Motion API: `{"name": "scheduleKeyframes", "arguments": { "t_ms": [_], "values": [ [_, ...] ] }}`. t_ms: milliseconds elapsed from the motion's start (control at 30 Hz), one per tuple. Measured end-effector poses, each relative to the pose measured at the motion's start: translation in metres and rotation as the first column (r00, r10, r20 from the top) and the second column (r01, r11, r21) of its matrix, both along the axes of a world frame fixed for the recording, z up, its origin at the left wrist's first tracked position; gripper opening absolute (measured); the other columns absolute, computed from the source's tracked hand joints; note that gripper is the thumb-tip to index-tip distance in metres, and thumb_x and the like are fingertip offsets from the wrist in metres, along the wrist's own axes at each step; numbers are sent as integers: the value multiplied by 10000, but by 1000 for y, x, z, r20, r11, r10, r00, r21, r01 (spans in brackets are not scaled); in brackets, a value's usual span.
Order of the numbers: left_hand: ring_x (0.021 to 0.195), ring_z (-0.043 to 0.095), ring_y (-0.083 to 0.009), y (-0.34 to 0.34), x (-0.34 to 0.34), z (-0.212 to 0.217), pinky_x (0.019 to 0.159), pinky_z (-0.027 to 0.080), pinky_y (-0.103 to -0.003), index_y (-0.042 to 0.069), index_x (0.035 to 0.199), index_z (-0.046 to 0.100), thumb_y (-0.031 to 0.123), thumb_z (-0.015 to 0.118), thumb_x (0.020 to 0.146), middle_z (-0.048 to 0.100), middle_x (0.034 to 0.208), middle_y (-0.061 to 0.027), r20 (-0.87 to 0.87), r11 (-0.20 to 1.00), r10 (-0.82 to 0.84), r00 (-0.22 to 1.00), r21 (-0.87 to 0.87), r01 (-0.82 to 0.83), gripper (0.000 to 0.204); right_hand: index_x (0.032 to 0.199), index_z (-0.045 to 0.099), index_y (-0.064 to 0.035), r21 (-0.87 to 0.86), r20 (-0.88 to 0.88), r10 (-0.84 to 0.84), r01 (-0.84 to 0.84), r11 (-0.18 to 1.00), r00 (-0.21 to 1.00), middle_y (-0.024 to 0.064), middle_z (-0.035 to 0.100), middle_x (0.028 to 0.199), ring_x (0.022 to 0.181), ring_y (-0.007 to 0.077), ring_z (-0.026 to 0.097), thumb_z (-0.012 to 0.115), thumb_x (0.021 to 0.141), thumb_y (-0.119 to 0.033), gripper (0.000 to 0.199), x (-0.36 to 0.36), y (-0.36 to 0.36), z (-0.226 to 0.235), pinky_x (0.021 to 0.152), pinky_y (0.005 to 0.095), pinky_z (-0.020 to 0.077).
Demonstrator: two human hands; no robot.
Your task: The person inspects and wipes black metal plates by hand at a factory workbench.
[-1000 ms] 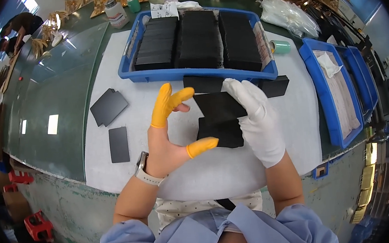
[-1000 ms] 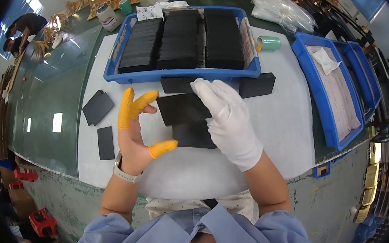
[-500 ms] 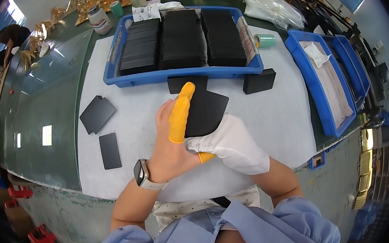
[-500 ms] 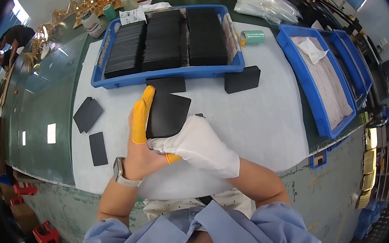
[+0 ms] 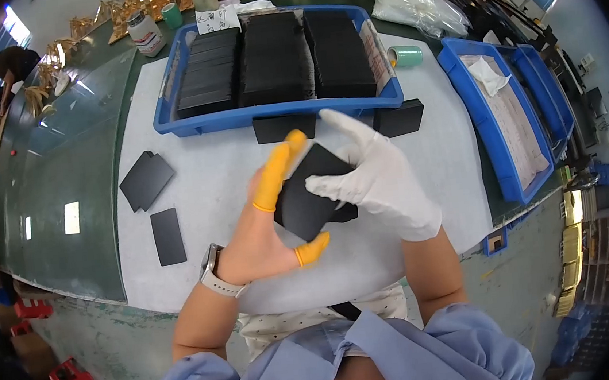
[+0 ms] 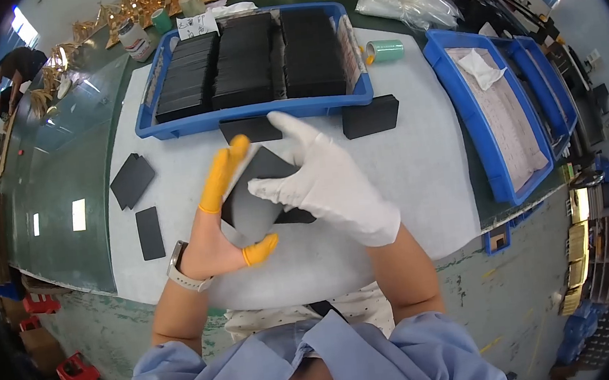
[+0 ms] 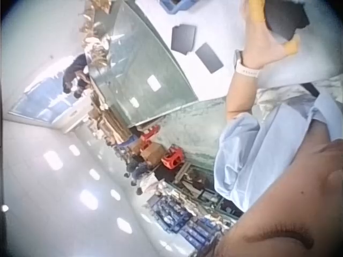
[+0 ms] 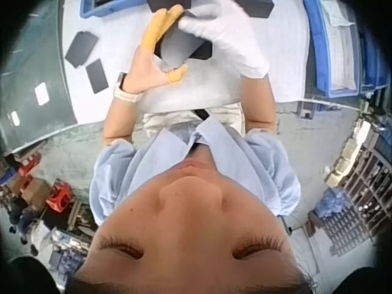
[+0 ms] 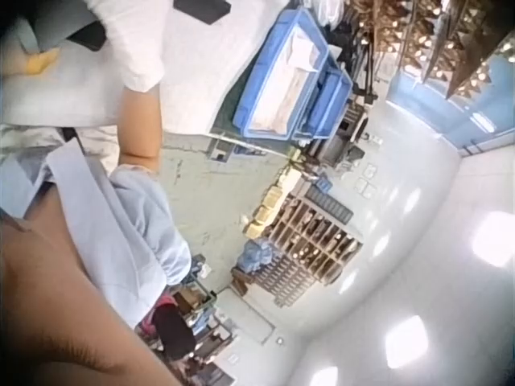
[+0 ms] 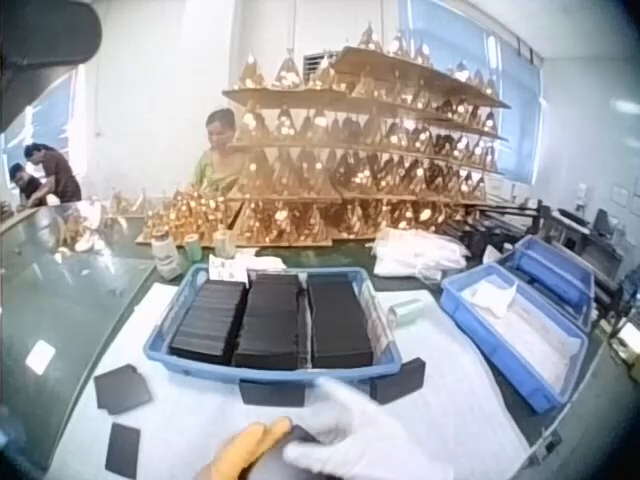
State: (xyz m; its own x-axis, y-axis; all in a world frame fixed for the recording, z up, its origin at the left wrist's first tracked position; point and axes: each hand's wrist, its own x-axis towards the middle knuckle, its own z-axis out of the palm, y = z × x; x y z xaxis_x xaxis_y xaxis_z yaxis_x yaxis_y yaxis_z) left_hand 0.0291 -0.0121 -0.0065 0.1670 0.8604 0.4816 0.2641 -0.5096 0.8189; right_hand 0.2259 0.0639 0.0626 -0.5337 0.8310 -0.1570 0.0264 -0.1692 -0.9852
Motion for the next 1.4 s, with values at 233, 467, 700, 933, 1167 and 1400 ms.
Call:
{"name": "scheduleKeyframes", "arguments": {
  "t_ms": [233, 467, 700, 933, 1167, 1400],
  "values": [
    [1413, 473, -384, 10, -25, 6, 1151, 418, -498, 117, 1360, 652, 316, 1016, 608, 578, 1489, -110, -320, 904, 399, 859, 298, -308, 860, 1589, 399, 27, 14, 159, -109, 109, 994, 981, 193, 648, 1347, 809, 95, 676, 855, 880, -73, 849, -1, -4, 16, 629, 232, 586],
    [1383, 492, -395, 7, -28, 11, 1122, 435, -503, 114, 1313, 690, 384, 1006, 626, 621, 1414, -109, -327, 915, 372, 869, 288, -283, 802, 1508, 505, 22, 56, -124, -405, 414, 909, 906, 135, 747, 1056, 785, 127, 719, 705, 1030, -171, 553, 22, 14, -11, 585, 239, 565],
    [1389, 464, -399, 8, -24, 14, 1147, 405, -523, 140, 1301, 710, 421, 998, 620, 600, 1438, -100, -312, 968, 190, 931, 221, -123, 791, 1303, 653, 85, 280, -289, 43, 41, 959, 956, 212, 744, 1134, 1091, 304, 723, 406, 1097, -549, 711, 34, 20, -19, 940, 390, 566],
    [1420, 412, -402, 7, -17, 13, 1169, 367, -540, 172, 1278, 726, 430, 999, 601, 568, 1479, -102, -324, 994, -59, 944, 69, 85, 774, 780, 725, 9, 140, -13, 427, -422, 896, 904, 165, 729, 750, 620, 269, 676, 248, 1001, -826, 987, 45, 12, -17, 630, 384, 551],
    [1413, 416, -400, 12, -31, 13, 1170, 367, -534, 158, 1287, 722, 444, 1003, 590, 570, 1483, -102, -275, 989, 87, 958, 141, -49, 804, 961, 741, 22, 99, -456, 151, -119, 988, 877, 109, 753, 812, 594, 106, 651, 687, 1006, -485, 512, 104, 53, -35, 550, 196, 470],
    [1427, 400, -399, 4, -21, 14, 1179, 356, -531, 165, 1295, 726, 445, 997, 593, 555, 1506, -119, -242, 975, 132, 961, 205, -82, 803, 1582, 457, -54, 201, 163, 354, -382, 902, 921, 114, 738, 1251, 881, 91, 656, 756, 883, -67, 761, 28, 11, -10, 711, 237, 528]
  ]
}}
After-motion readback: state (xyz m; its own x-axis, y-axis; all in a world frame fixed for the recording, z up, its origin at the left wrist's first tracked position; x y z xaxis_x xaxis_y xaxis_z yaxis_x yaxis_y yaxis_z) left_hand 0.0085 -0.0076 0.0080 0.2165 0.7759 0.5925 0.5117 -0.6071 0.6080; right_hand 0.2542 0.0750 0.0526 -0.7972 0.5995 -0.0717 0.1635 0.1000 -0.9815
